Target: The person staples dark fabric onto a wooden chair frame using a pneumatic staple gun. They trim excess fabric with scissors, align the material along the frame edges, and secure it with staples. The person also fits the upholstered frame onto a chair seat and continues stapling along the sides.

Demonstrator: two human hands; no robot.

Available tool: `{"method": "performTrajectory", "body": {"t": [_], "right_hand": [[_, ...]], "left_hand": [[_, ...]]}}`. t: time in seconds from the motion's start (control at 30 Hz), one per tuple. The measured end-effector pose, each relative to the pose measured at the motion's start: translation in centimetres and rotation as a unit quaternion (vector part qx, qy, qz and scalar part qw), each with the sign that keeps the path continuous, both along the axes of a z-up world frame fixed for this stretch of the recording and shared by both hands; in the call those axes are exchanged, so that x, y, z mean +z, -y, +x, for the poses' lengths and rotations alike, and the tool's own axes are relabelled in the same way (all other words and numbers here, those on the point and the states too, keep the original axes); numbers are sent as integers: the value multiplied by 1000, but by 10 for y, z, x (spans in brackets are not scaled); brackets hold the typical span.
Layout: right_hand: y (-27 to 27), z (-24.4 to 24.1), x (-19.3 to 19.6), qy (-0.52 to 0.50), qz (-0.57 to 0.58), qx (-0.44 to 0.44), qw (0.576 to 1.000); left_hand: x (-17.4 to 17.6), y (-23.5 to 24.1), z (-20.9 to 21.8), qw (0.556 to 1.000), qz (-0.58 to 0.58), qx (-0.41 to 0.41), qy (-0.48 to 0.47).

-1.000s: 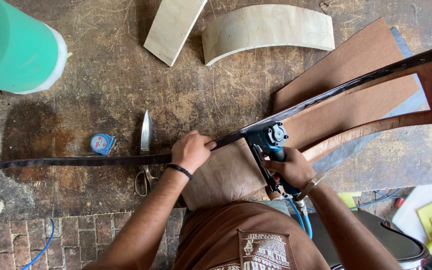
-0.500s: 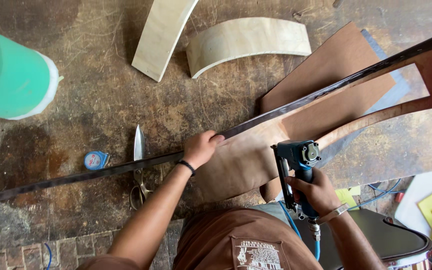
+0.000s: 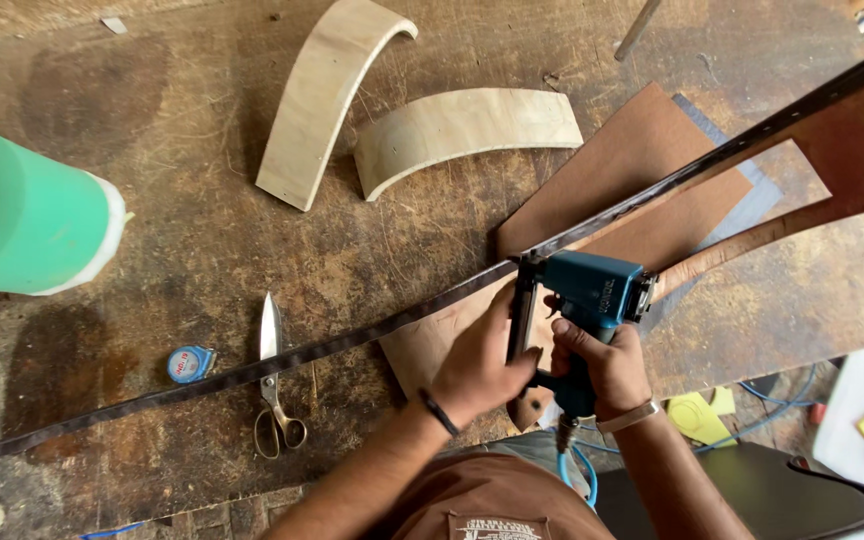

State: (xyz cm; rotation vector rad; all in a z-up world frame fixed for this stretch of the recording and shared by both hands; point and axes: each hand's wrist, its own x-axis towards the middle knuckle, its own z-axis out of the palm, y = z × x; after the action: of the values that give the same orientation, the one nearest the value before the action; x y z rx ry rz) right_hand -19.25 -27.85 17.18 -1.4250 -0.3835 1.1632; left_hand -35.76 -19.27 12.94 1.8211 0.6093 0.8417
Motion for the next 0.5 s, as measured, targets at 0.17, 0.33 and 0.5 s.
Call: {"method": "performTrajectory", "body": {"t": [0.17,0.33,0.5], "right_hand": [[-14,11,2,-131,78,9,988],[-4,38,-35,-264,145,-2,954],[-10,72,-73,-396,237,38,886]], "left_hand": [[23,6,22,987,125,73,-71],[37,12,21,970,95,85,-206],[40,9,-40,960,-60,18,-273]]}}
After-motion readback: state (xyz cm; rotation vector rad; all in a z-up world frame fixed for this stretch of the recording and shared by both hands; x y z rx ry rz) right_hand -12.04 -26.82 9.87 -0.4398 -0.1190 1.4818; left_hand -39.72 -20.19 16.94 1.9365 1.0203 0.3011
